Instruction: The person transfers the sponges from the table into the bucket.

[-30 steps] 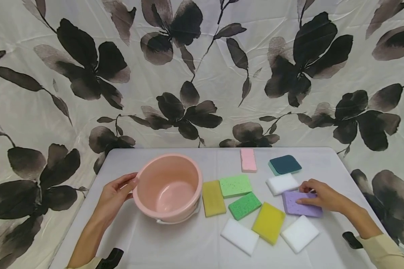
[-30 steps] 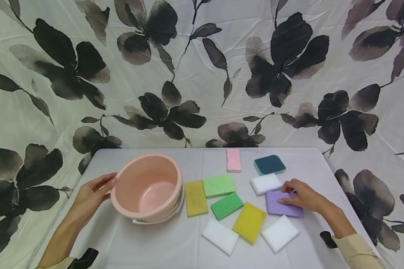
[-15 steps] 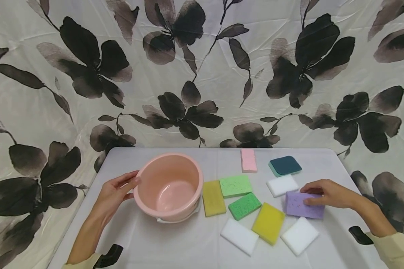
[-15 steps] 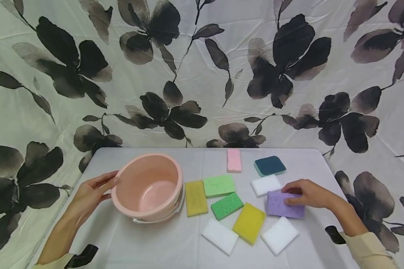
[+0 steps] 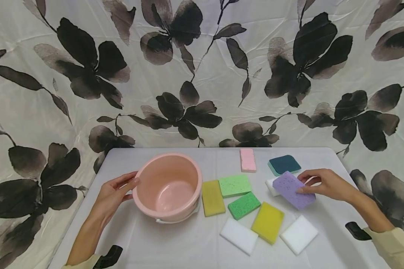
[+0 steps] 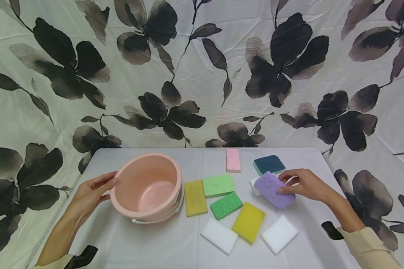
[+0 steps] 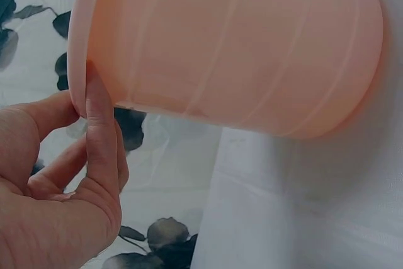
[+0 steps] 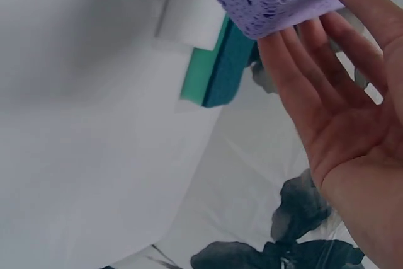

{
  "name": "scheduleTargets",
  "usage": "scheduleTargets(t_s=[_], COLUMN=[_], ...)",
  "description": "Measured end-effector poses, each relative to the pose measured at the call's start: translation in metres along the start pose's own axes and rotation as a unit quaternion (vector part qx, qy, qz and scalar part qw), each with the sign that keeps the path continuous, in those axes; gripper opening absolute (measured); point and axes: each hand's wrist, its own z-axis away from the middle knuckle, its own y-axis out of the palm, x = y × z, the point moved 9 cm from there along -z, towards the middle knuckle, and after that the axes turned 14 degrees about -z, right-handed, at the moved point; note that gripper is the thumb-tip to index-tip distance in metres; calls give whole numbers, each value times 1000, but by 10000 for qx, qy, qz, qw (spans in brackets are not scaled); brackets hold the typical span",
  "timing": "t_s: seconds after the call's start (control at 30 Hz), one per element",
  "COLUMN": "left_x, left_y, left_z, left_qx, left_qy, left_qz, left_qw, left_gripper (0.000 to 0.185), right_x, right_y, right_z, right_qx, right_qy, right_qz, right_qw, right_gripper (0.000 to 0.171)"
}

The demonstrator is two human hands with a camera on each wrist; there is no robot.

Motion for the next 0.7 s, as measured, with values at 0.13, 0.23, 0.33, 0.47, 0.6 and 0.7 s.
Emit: scheduleTargets(t_s=[0.13, 0.23, 0.33, 0.47, 0.6, 0.7], left_x=[2, 2, 3, 2, 2, 2], left_y=[0, 0, -1, -1, 0, 0], left_z=[0, 0, 0, 0, 0, 0], left_qx=[-21, -27, -47, -54, -34, -24], left_qy=[-62, -58, -47, -37, -30, -51], left_qz=[-4, 24, 52, 53, 47, 55], left_qw=[10000, 10000, 10000, 10000, 10000, 10000], left_gripper=[69, 69, 69, 69, 69, 69], right_x=[7, 9, 11, 14, 18, 23], right_y=[-4, -5, -5, -4, -4, -4], right_z=[-4, -8, -11, -15, -18, -19], right_qx=[-331, -415, -487, -562, -688, -800], right_qy=[-151, -26, 133, 303, 404, 448], right_qz=[48, 29, -54, -198, -381, -548], right_qw=[9993, 9991, 9987, 9978, 9961, 9943], right_gripper=[35, 36, 36, 37, 39, 40])
